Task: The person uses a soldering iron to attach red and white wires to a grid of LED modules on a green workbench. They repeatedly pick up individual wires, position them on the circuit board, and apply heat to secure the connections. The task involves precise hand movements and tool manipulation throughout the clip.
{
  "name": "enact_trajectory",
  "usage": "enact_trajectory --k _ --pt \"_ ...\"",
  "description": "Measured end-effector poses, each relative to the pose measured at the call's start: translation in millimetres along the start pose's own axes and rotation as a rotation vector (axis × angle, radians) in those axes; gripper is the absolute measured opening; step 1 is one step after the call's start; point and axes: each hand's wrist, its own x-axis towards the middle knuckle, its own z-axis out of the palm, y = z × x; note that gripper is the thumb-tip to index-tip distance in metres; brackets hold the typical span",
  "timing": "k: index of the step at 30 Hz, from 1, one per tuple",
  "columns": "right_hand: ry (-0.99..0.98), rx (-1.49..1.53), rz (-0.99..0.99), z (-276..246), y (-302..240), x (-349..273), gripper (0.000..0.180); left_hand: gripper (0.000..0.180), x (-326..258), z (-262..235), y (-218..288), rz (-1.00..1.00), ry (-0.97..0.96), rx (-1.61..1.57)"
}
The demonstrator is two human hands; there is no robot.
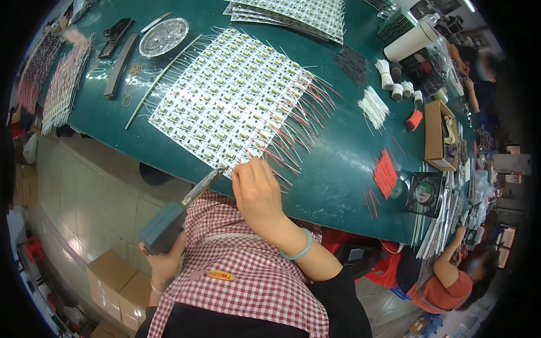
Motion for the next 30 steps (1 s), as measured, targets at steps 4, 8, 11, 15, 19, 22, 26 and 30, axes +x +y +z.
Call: enact_trajectory --k 4,8,11,15,19,22,26,30 --pt "0.016 -0.027 -0.008 3 0 -1 0.014 0.022 2 3 0 0.049 -0.002 0.006" --pt "0.017 -0.032 -0.007 3 0 -1 0.015 0.02 3 4 0 0.022 -0.021 -0.018" --pt "0.041 -0.039 -0.026 3 -1 0 0.019 0.017 6 5 1 0.049 -0.041 0.002" --pt "0.05 -0.058 -0.037 3 -2 1 0.02 0.016 9 5 3 0.127 -0.06 0.07" --pt "0.05 -0.063 -0.036 4 -2 1 0.021 0.016 9 3 1 0.136 -0.076 0.086" --pt "0.045 -0.07 -0.03 3 -3 1 0.02 0.018 6 2 -3 0.106 -0.041 0.031" --pt "0.017 -0.08 -0.025 2 -4 1 0.015 0.023 -3 0 -9 -0.04 0.03 -0.006" --pt "0.014 -0.084 -0.019 2 -4 1 0.014 0.026 -1 1 -6 -0.053 0.058 -0.049"
